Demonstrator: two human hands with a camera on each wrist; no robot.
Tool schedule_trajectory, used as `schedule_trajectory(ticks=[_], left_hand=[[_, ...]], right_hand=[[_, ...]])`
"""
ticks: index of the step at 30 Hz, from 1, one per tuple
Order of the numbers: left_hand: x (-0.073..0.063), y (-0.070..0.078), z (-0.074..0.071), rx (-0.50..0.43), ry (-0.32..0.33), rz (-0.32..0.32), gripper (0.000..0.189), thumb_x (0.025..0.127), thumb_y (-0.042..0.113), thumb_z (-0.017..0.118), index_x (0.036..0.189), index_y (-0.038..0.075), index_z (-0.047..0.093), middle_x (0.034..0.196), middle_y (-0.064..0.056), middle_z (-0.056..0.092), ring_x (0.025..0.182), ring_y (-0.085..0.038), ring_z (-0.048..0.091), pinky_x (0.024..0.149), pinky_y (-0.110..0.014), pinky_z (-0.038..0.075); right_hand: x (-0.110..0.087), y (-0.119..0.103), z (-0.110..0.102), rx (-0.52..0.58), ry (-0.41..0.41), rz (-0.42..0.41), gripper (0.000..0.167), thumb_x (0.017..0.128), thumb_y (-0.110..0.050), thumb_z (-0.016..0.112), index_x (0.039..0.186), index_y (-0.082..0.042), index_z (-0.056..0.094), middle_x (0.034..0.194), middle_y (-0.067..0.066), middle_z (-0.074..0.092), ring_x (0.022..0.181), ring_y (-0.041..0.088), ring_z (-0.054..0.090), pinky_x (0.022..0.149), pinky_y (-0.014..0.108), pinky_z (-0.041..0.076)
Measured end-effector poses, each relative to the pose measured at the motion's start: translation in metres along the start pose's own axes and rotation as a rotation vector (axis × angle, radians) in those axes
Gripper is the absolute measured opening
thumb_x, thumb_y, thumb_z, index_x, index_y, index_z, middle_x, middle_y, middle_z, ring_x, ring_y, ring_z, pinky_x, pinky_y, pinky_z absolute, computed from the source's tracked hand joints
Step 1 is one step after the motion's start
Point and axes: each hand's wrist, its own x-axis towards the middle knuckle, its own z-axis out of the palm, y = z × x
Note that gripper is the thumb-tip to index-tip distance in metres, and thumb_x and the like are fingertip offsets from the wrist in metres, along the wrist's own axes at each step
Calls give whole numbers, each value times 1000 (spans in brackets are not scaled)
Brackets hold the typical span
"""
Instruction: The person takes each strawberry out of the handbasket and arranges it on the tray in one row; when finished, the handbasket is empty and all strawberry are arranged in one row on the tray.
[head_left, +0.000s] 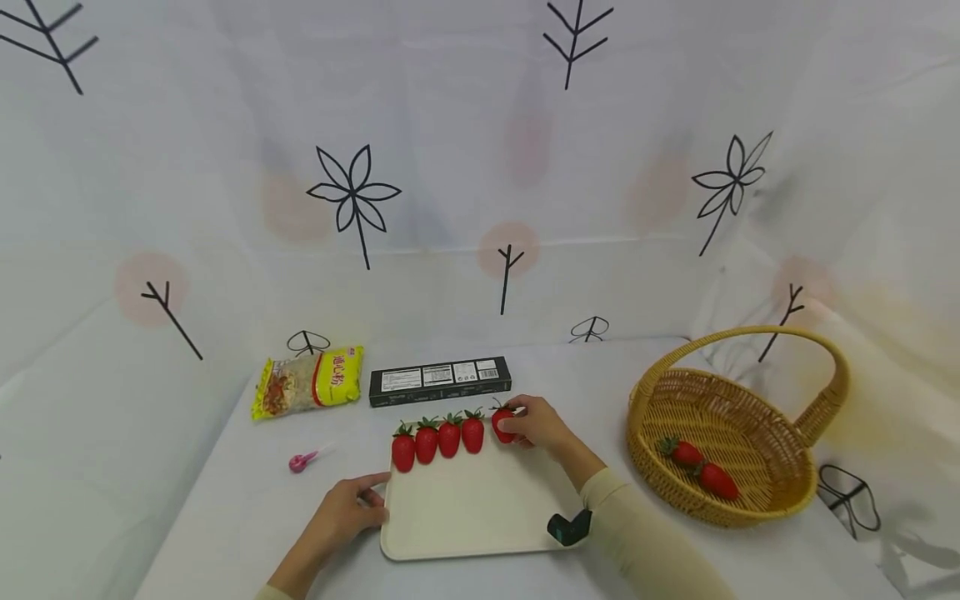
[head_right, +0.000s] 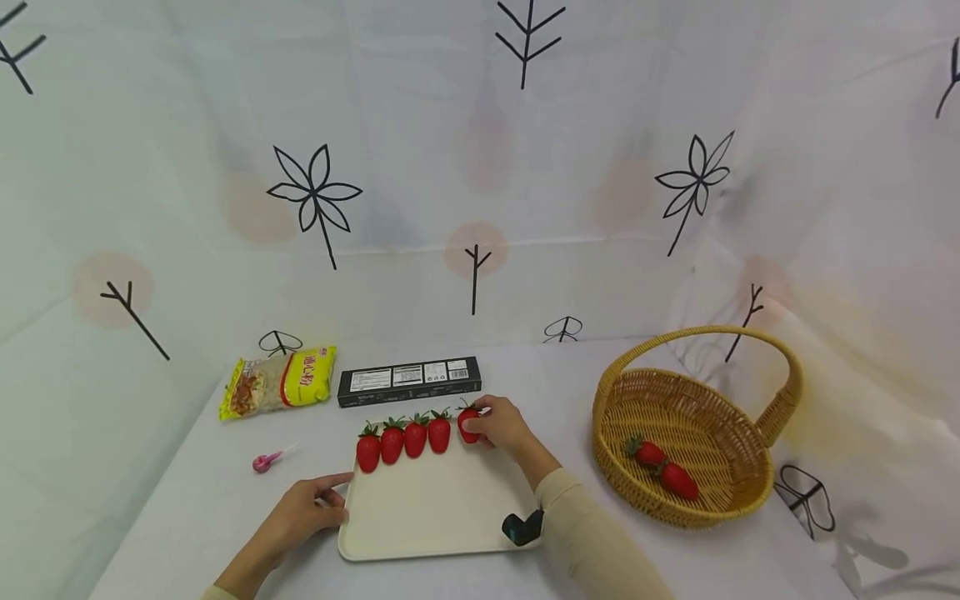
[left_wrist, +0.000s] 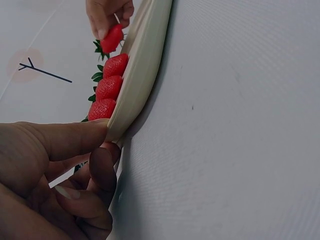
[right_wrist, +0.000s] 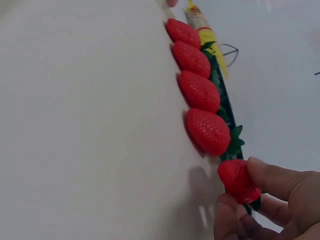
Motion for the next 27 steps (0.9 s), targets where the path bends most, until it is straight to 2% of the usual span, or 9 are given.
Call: schedule_trajectory(ticks=[5,12,22,27], left_hand=[[-1,1,0,-4,-11,2,60,79,5,81,136,4,64,85,-2,63,79,-18,54,67,-32,44],[-1,0,0,-8,-12,-5,59,80,5,81,137,5,64,85,-2,63,80,-18,54,68,-33,45],[-2,1,0,3,-6,0,60,78,5,81,136,4,64,85,-1,63,79,-18,54,68,-32,44],[-1,1,0,0,-9,-5,60,79,5,80,136,4,64,85,-1,63,79,-18,54,67,-32,44]], right_hand=[[2,6,14,-84,26,-9,43,88,-17,77,127,-3,64,109,14,68,83,21,64,69,31,56],[-2,4,22,-46,26,-34,40,89,-11,76,125,-1,64,102,14,70,76,19,66,66,32,57],[-6,4,18,-95,32,-13,44,89,-15,76,129,-1,62,91,9,67,68,17,63,61,29,54],[-11,5,10,-59,20,-36,43,87,-10,74,127,0,63,84,8,66,66,19,63,60,31,53]])
